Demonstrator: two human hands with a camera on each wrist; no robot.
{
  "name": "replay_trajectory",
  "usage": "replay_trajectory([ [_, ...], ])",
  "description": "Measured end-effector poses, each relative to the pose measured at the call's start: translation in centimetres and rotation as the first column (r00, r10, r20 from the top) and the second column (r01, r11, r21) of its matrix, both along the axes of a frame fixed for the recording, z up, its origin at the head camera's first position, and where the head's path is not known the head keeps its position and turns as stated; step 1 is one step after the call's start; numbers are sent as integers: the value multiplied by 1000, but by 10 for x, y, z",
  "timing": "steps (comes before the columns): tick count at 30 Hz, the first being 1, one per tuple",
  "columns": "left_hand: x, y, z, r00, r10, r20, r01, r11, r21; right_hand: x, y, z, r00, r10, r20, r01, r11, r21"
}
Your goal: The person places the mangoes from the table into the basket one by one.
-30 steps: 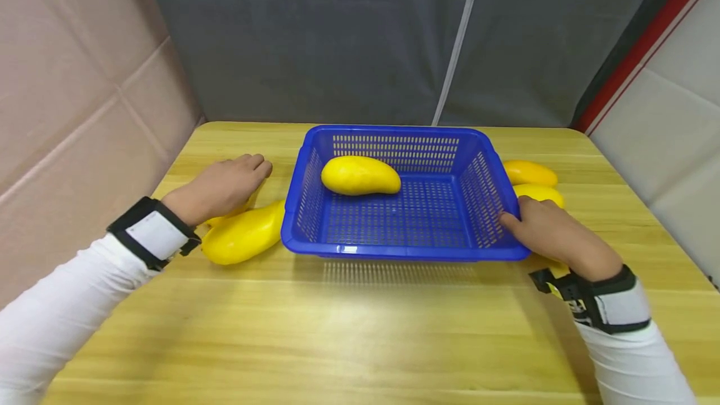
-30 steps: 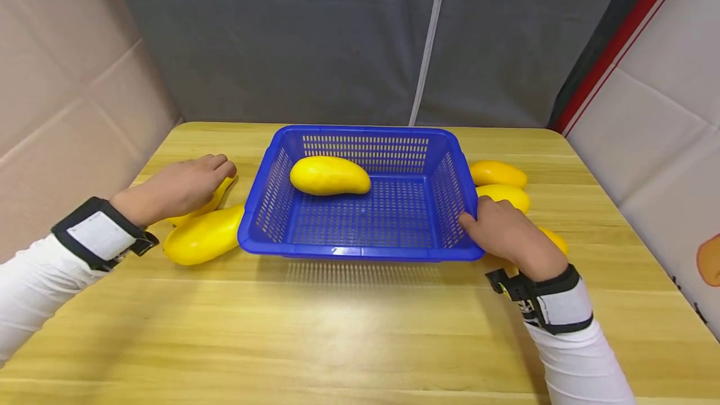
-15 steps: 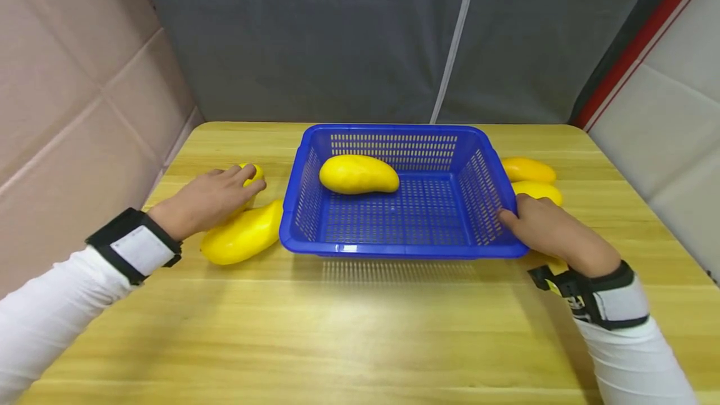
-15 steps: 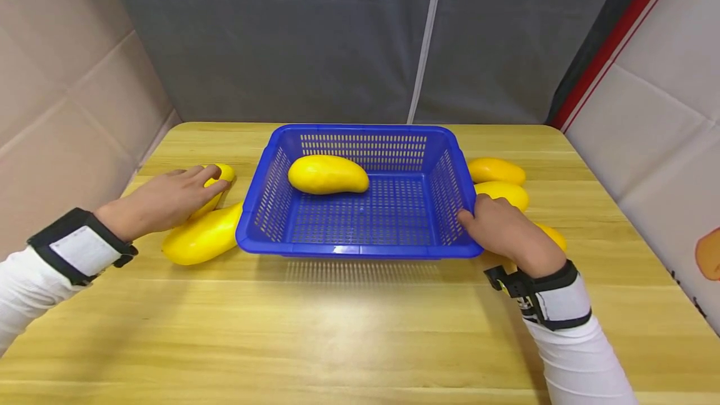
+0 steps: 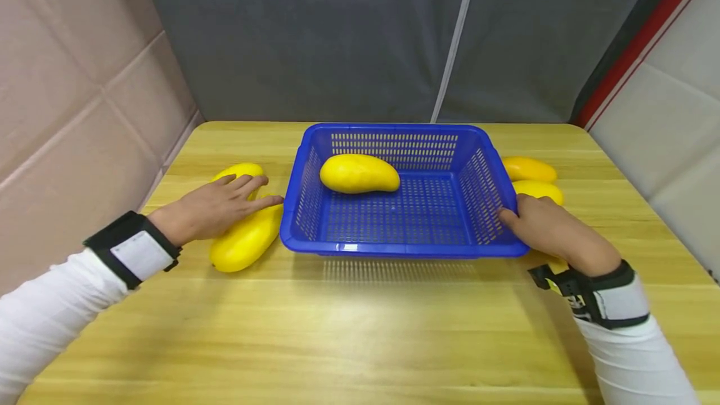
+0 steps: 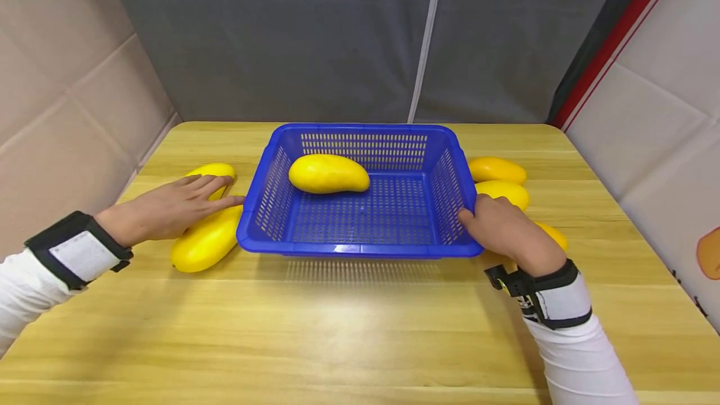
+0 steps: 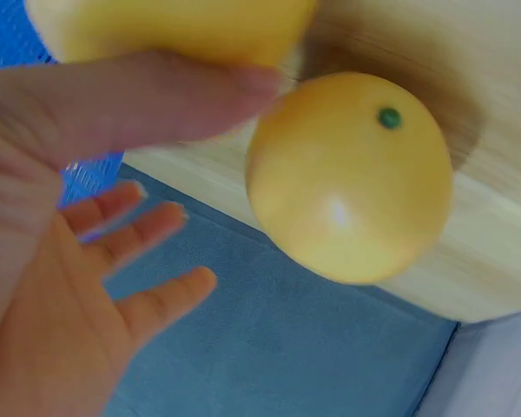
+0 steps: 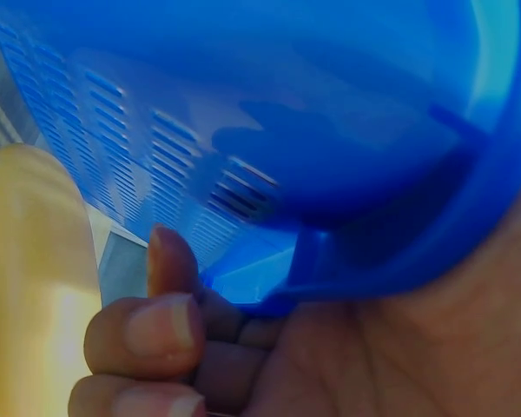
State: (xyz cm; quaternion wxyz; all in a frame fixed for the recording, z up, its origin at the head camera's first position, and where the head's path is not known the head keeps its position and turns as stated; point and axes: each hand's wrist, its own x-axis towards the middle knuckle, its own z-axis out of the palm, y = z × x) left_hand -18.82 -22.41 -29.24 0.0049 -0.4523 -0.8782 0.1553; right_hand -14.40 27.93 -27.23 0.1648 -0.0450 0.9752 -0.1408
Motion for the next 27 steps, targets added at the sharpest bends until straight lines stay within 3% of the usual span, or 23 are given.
replay_trajectory([
  [5, 3, 2, 0, 996, -88, 23, 87, 996, 14, 1, 0, 2, 1000, 4, -2, -4, 1000, 8],
  [10, 3, 6, -8, 987, -159, 26, 159, 987, 13, 0, 0, 2, 1000, 5, 10, -5, 1000, 9],
  [18, 0, 9, -17, 977, -214, 21, 214, 977, 17, -1, 0, 0, 1000, 3, 16, -3, 1000, 6],
  [22, -1, 10, -20, 967, -255, 3, 255, 967, -19, -1, 0, 0, 1000, -3, 14, 3, 1000, 5],
  [27, -1, 9, -25, 953, -303, 2, 303, 953, 10, -1, 0, -1, 1000, 0, 6, 0, 1000, 4],
])
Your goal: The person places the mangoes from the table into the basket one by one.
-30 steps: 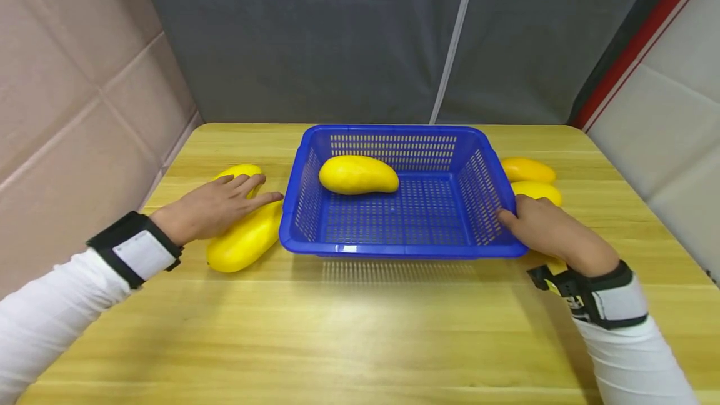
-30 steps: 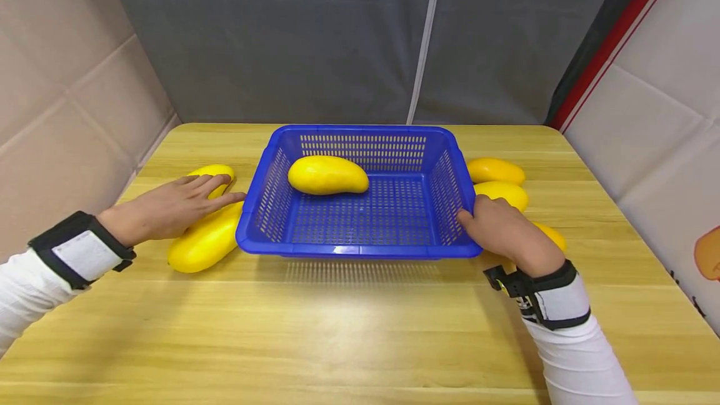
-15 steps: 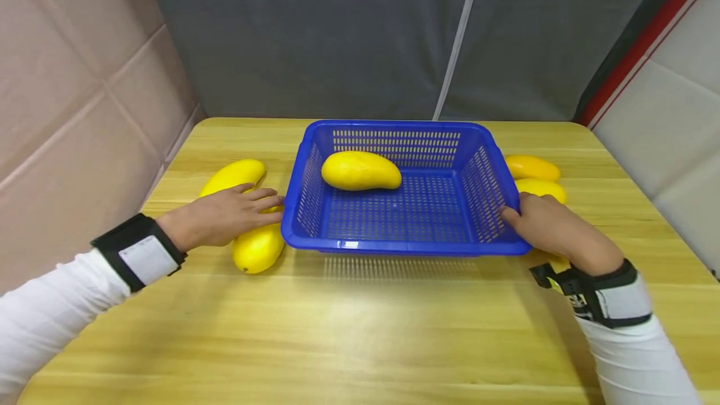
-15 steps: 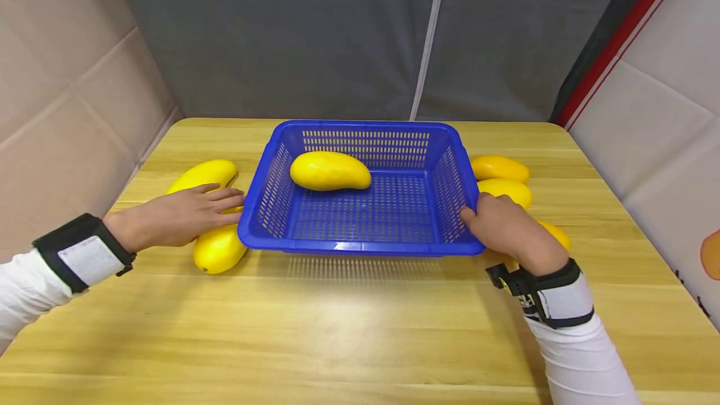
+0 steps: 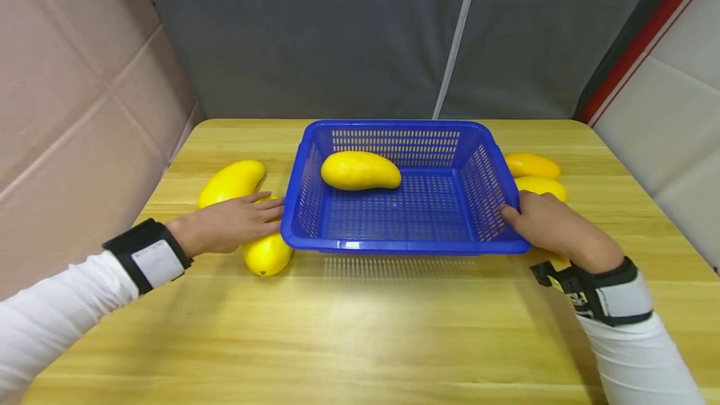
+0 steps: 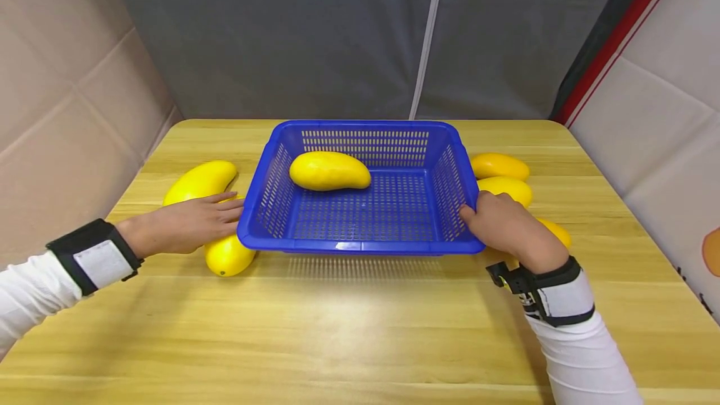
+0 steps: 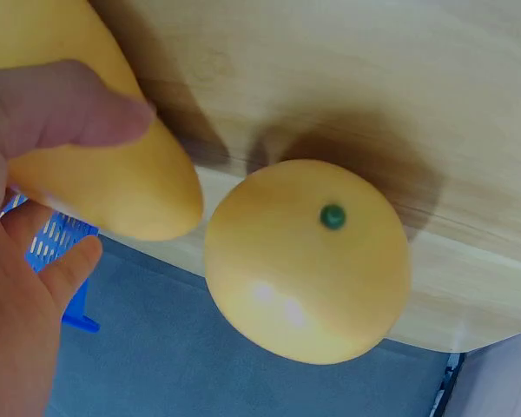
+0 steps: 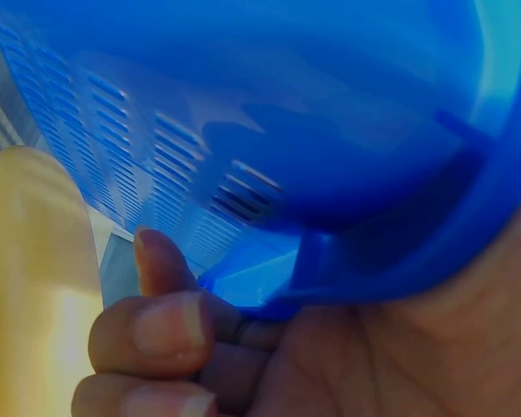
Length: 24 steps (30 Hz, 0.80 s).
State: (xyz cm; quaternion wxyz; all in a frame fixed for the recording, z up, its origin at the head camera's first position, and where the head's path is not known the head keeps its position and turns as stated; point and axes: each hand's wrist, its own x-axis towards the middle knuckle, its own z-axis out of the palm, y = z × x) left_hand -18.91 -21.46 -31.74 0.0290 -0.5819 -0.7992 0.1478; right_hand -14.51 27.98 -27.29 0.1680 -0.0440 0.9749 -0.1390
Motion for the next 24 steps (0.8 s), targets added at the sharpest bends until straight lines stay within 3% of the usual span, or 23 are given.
replay_trajectory([
  [4, 2, -1, -3, 1000, 9, 26, -9, 1000, 12, 0, -1, 0, 1000, 7, -7, -7, 1000, 6],
  [12, 2, -3, -4, 987, 101, 122, -107, 993, 42, 0, -1, 1, 1000, -11, 17, 11, 1000, 17],
  [24, 8, 3, -1, 983, 33, 181, -52, 993, 103, 0, -1, 0, 1000, 6, -21, -6, 1000, 20],
])
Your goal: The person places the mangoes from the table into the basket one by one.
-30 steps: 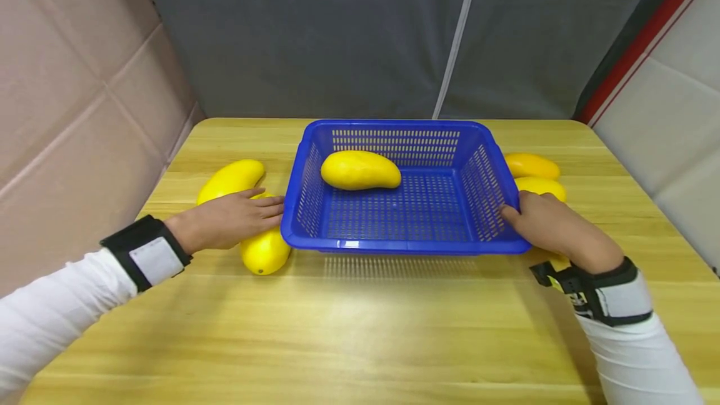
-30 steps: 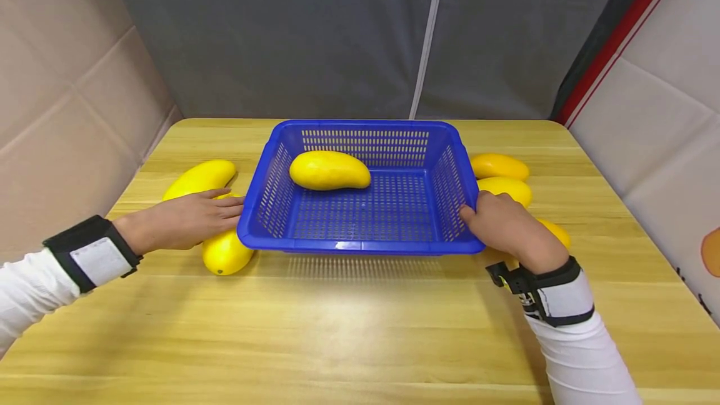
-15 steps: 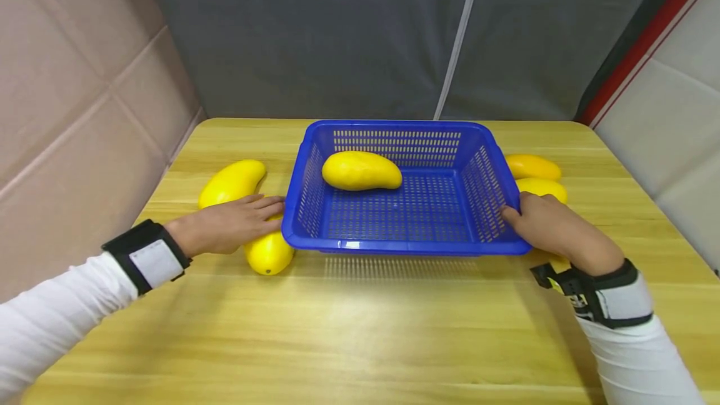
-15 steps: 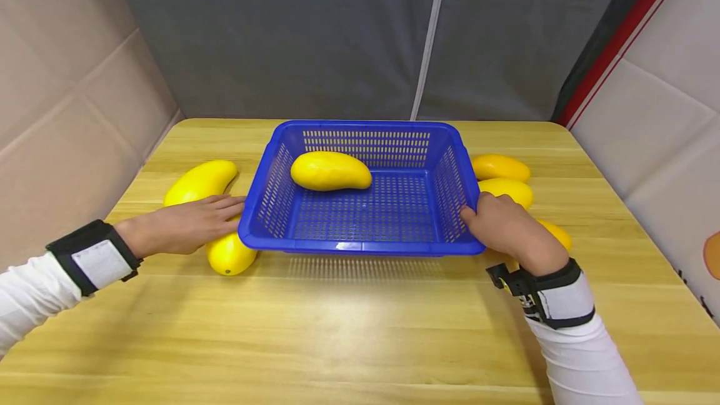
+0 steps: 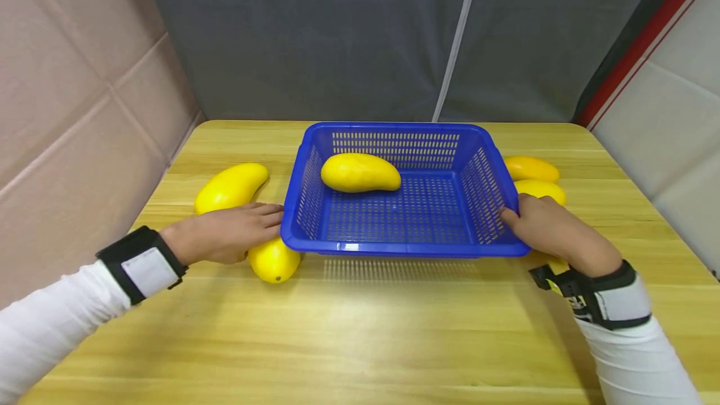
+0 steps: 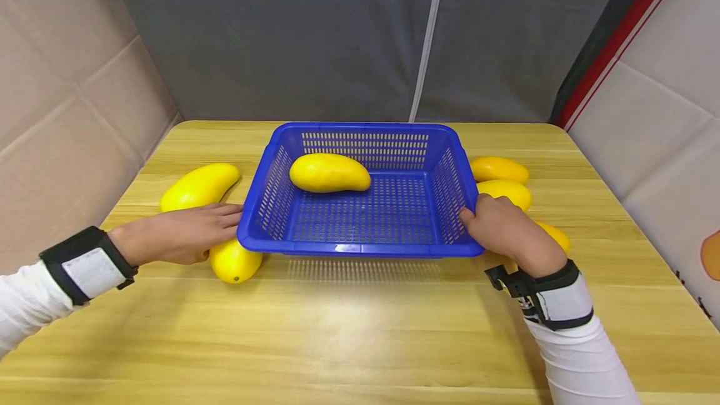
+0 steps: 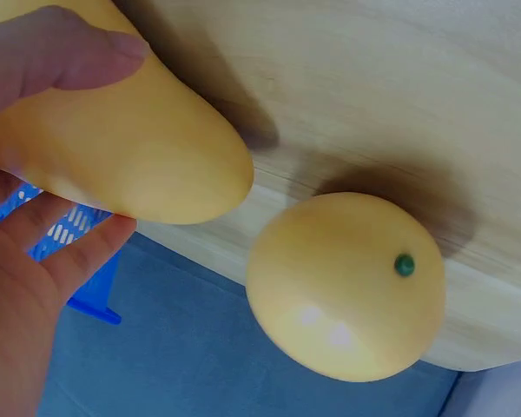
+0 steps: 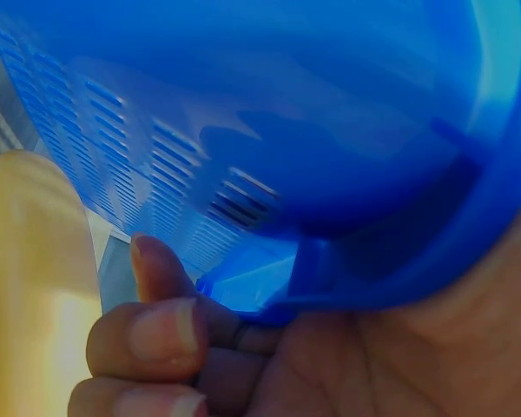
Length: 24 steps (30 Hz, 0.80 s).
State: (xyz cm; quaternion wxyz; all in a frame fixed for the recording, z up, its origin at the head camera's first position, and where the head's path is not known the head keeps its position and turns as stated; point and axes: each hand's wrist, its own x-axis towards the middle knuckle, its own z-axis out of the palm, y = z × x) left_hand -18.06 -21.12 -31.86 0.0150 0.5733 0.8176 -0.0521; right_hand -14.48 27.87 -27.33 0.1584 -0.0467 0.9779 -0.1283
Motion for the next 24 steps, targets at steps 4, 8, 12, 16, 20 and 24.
replay_trajectory([
  [4, 6, -3, 3, 1000, -19, -21, 19, 999, 28, 0, 0, -1, 1000, 2, -14, -2, 1000, 2],
  [8, 13, -8, 6, 999, -18, -31, 20, 998, 53, 0, 0, -1, 1000, 6, -27, -5, 1000, 6],
  [12, 22, -14, 12, 999, 19, -27, -18, 999, 47, -1, 0, -1, 999, 10, -32, -10, 1000, 5],
  [16, 28, -18, 17, 999, 36, -41, -33, 997, 69, -1, 0, 0, 999, 19, -41, -20, 1000, -8],
  [20, 30, -17, 25, 997, 60, -58, -55, 995, 84, 2, 2, 1, 999, 27, -37, -27, 1000, -13],
  [24, 34, -18, 37, 993, 89, -81, -83, 994, 74, 1, 2, 1, 999, 27, -25, -28, 999, -24],
])
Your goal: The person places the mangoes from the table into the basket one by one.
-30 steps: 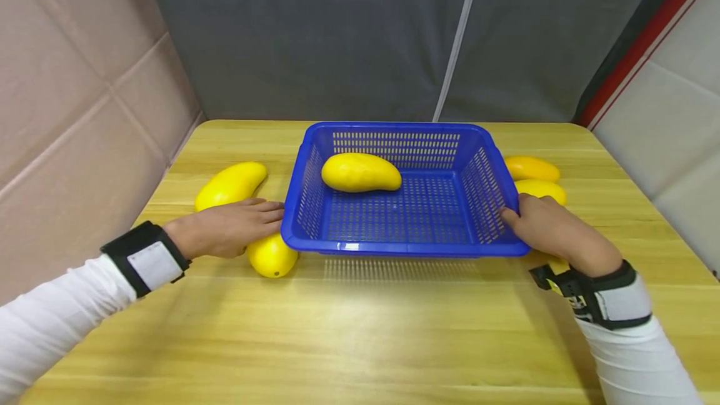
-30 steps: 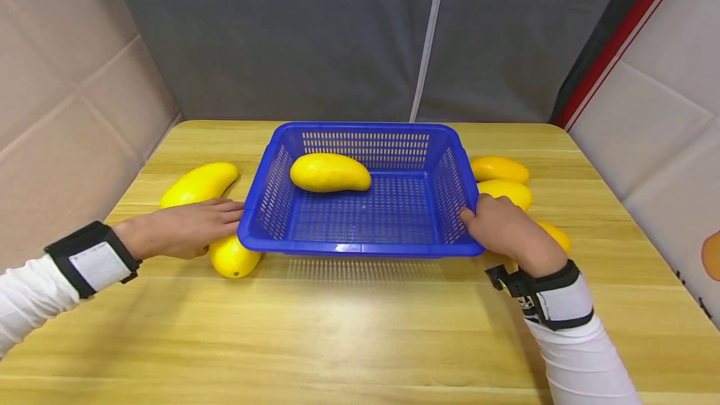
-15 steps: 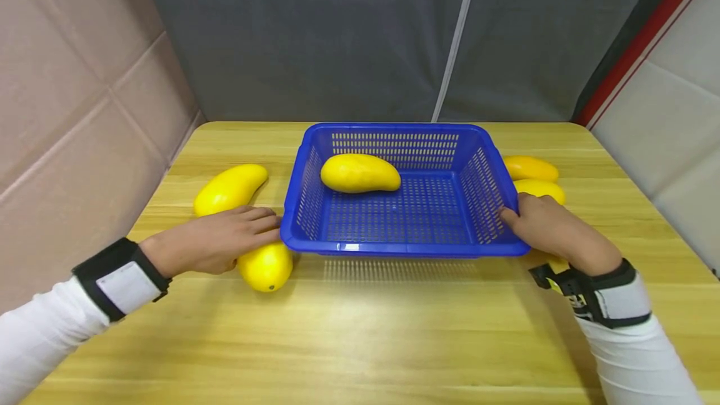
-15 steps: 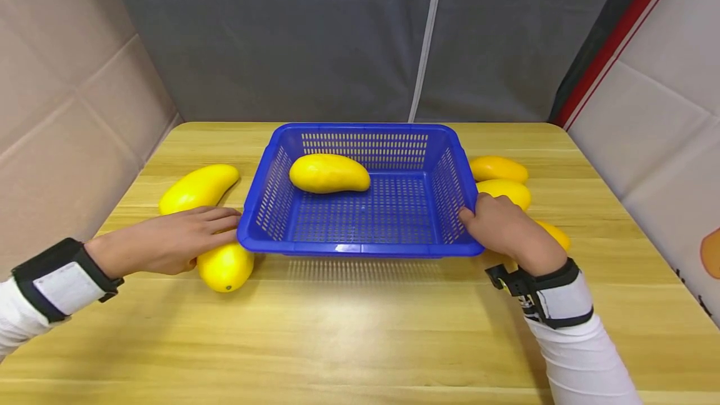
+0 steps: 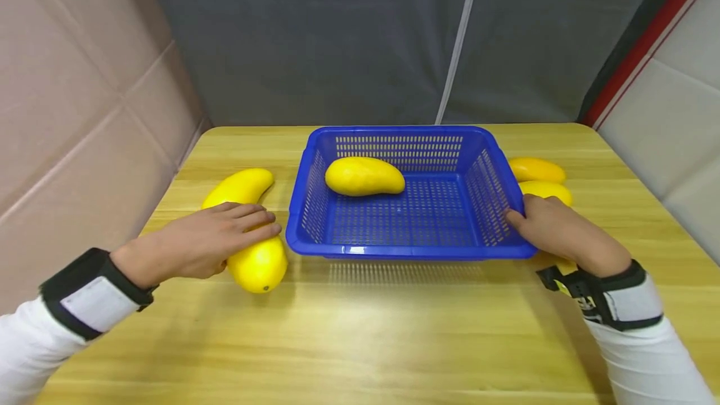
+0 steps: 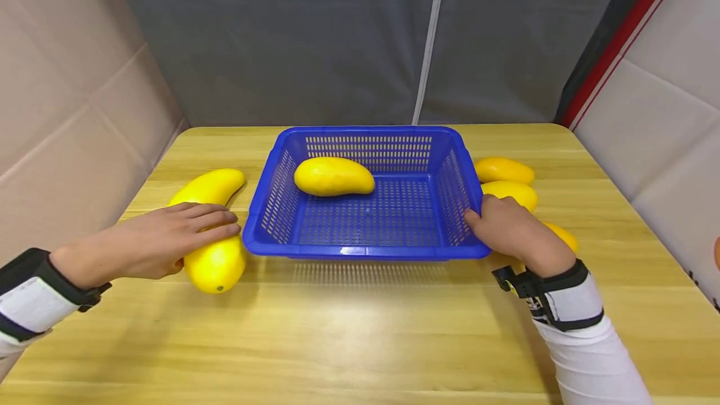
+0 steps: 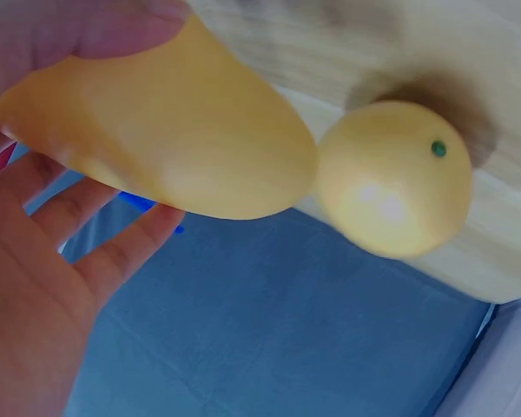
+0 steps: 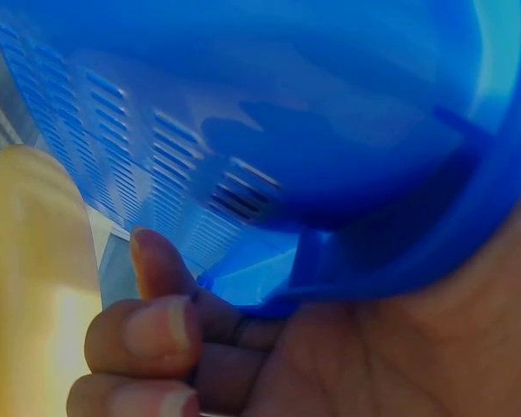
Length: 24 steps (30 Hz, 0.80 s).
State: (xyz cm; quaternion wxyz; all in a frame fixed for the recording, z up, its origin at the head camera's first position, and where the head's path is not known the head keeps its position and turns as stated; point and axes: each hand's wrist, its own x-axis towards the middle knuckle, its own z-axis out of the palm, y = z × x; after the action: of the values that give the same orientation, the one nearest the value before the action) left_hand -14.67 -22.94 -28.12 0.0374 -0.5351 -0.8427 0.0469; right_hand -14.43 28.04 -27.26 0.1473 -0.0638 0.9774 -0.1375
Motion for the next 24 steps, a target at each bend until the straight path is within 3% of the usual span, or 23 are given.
replay_trajectory([
  [6, 1, -4, 16, 999, 34, -32, -35, 999, -31, -2, 0, 1, 1000, -10, 5, 10, 1000, 7],
  [14, -9, -6, 37, 995, 73, -72, -75, 997, -17, -1, 0, 0, 999, -19, 29, 18, 1000, 6],
  [24, -26, 7, 59, 969, 122, -216, -129, 991, -18, -1, -1, 0, 999, -19, 33, 18, 1000, 11],
])
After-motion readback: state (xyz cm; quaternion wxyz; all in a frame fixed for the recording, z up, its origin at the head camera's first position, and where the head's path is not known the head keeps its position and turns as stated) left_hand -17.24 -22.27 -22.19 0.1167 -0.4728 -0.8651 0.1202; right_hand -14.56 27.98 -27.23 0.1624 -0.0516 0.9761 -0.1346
